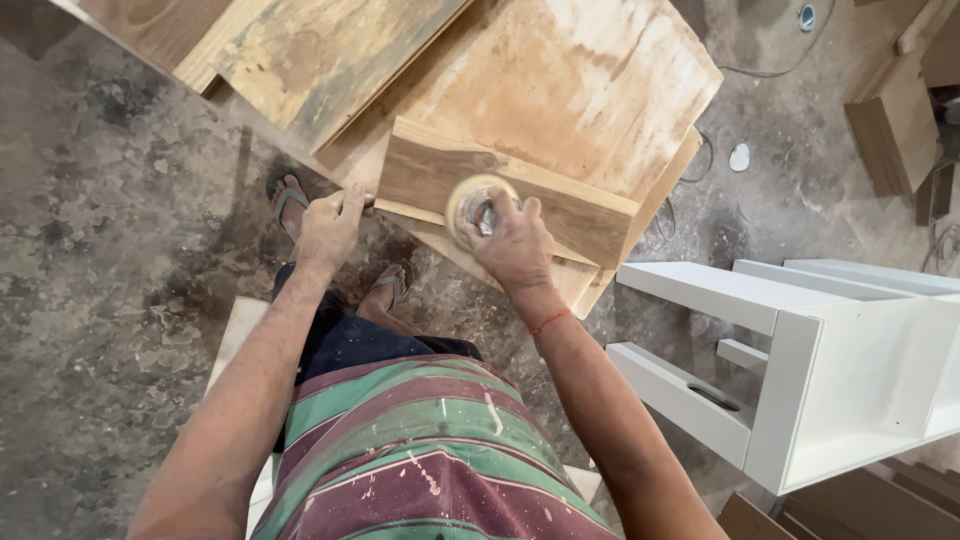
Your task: The person presses white wood filler into a knot hole on a wooden board by hand, then uses an orbital sander to sand the filled area and the board surface, steadying the board with the other hand.
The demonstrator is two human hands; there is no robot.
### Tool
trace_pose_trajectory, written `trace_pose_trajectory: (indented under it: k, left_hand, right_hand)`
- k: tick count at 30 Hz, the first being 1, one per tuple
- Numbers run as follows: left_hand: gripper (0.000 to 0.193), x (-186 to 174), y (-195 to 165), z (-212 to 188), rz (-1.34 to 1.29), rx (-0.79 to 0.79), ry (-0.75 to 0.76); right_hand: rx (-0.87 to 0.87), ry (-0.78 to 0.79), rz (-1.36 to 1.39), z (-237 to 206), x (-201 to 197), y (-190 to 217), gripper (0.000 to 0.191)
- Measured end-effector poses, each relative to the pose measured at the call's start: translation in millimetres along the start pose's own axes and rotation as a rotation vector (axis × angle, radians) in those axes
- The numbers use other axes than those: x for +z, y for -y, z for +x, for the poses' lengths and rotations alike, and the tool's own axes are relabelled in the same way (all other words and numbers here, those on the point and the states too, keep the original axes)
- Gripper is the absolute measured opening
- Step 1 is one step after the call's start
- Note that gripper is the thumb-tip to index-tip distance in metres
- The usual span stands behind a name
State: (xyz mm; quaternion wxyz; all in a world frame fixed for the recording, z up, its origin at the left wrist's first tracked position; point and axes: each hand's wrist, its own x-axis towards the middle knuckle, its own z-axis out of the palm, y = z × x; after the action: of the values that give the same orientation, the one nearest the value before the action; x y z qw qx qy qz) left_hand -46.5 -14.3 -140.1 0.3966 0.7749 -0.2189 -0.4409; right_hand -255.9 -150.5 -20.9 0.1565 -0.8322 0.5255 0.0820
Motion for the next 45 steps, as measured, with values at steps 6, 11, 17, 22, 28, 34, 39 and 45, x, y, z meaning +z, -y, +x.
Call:
trace_pose_trajectory:
  k: [6, 11, 17, 22, 28, 34, 39, 45]
  left_hand:
    - [0.055, 4, 18, 1, -0.358, 0.034, 0.070]
    - [0.067, 3, 27, -1, -0.674, -0.098, 0.034]
    - [0.066, -1, 40, -9, -0.793, -0.231, -0.036]
    - [0.067, -2, 46, -16, -0.809, -0.291, -0.056]
    - [0.066, 2, 48, -18, -0.866, -0.338, -0.075]
    - [0.040, 17, 45, -20, -0.718, -0.174, -0.041]
    - [0.023, 35, 36, -31, -0.610, -0.073, 0.020]
    - [0.028, 44, 32, -29, -0.780, -0.249, 0.087]
  right_hand:
    - [-0.027, 0.105, -0.030, 8, -3, 42, 0.056]
    - [-0.126, 0.096, -0.026, 17, -2, 70, 0.058]
    - [-0.220, 0.012, -0.003, 17, 4, 89, 0.052]
    - [-0.239, 0.062, 0.007, 19, 6, 93, 0.054]
    - [-0.327, 0.005, 0.004, 23, 8, 101, 0.052]
    - [-0.240, 0.116, -0.094, 64, 1, 96, 0.059]
    - [-0.206, 0.095, -0.077, 95, -7, 99, 0.059]
    - [-0.159, 0.034, -0.056, 106, -21, 100, 0.057]
